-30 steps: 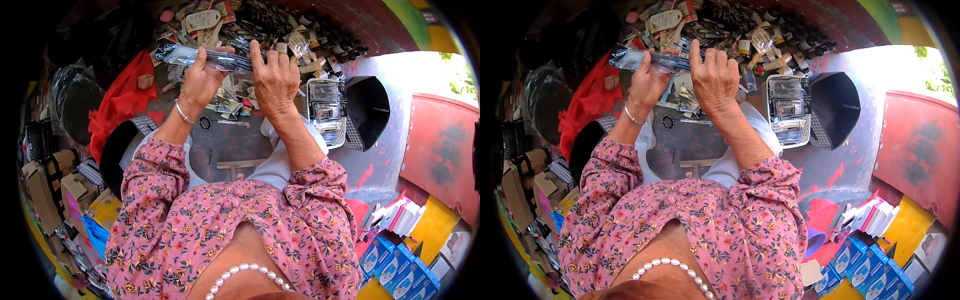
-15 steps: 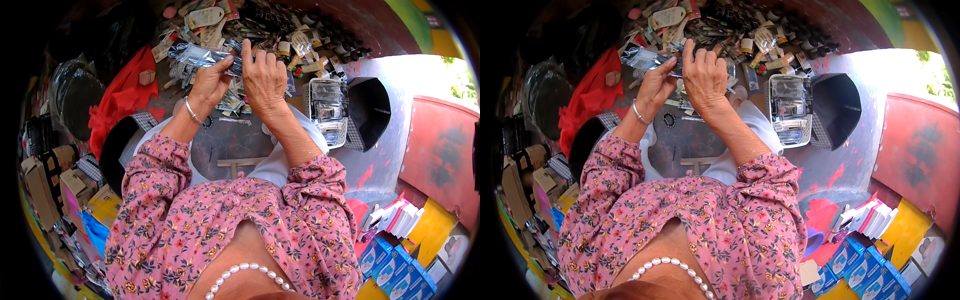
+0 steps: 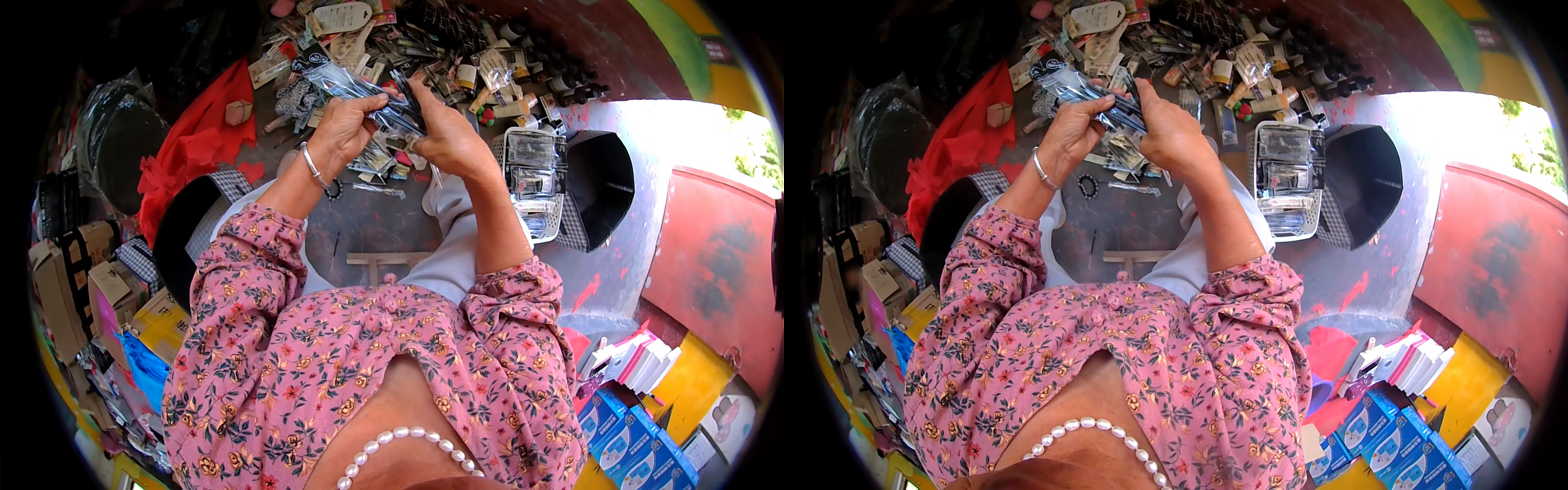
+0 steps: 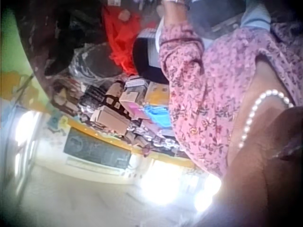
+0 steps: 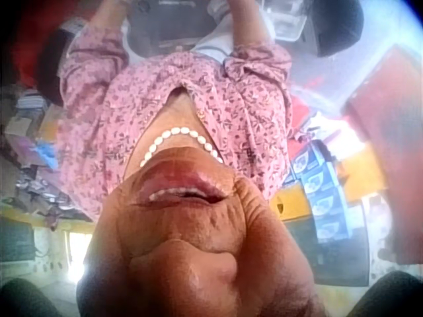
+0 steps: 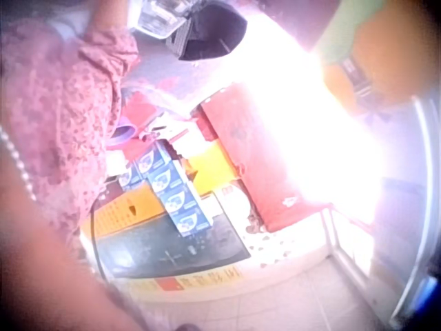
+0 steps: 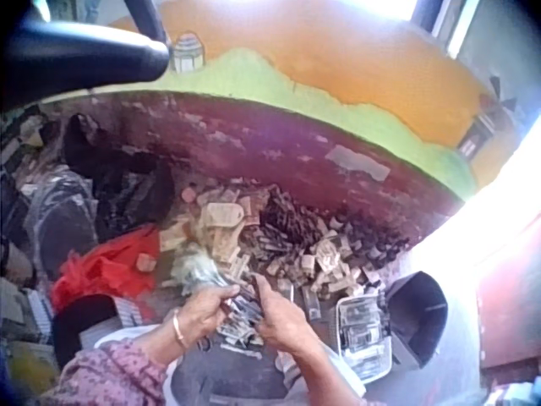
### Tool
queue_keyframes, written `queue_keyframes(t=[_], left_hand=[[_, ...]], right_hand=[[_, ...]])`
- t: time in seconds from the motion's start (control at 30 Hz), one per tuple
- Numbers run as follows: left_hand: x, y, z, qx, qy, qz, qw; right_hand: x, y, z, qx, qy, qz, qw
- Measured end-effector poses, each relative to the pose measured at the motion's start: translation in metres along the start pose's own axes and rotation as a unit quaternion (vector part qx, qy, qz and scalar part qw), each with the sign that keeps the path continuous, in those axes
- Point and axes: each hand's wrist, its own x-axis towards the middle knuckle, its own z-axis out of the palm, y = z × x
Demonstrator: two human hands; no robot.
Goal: The person handles various small packaged items and products by hand, picking them up from a cluttered workspace and placing them into a small wire basket.
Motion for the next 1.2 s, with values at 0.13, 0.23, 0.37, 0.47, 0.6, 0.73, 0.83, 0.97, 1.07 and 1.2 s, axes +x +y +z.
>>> queue_keyframes(t=[0.13,0.23,0.37,0.47,0.6,0.73,0.83,0.97,1.07,1.2], left_hand=[[0.002,0.0,-0.002,0.007,-0.009,-0.032,0.999],[0.003,0.001,-0.006,0.002,-0.019,-0.048,0.999],[0.012,0.001,-0.011,-0.047,-0.027,-0.085,0.995],[0.008,0.006,-0.006,-0.05,-0.03,-0.062,0.996],[0.005,0.013,-0.005,-0.035,-0.029,-0.048,0.998],[0.004,0.013,-0.004,-0.029,-0.033,-0.043,0.998],[0.004,0.013,-0.003,-0.046,-0.036,-0.054,0.997],[0.007,0.015,-0.009,-0.068,-0.034,-0.068,0.995],[0.009,0.02,-0.011,-0.121,-0.02,-0.068,0.99],[0.012,0.031,-0.007,-0.164,0.048,-0.023,0.985]], right_hand=[[-0.004,0.013,-0.006,0.166,-0.046,-0.013,0.985],[-0.007,0.008,-0.018,0.312,-0.101,0.027,0.944],[-0.009,0.008,-0.021,0.382,-0.104,0.051,0.917],[-0.009,0.01,-0.015,0.498,-0.092,0.075,0.859],[-0.003,0.019,-0.004,0.611,-0.049,0.057,0.788],[0.002,0.012,-0.001,0.706,-0.053,0.134,0.693],[0.006,0.013,-0.002,0.728,-0.03,0.165,0.664],[0.005,-0.008,-0.008,0.709,0.033,0.199,0.675],[0.008,0.021,-0.007,0.736,-0.045,0.107,0.667],[0.001,0.041,-0.01,0.796,0.068,0.114,0.591]])
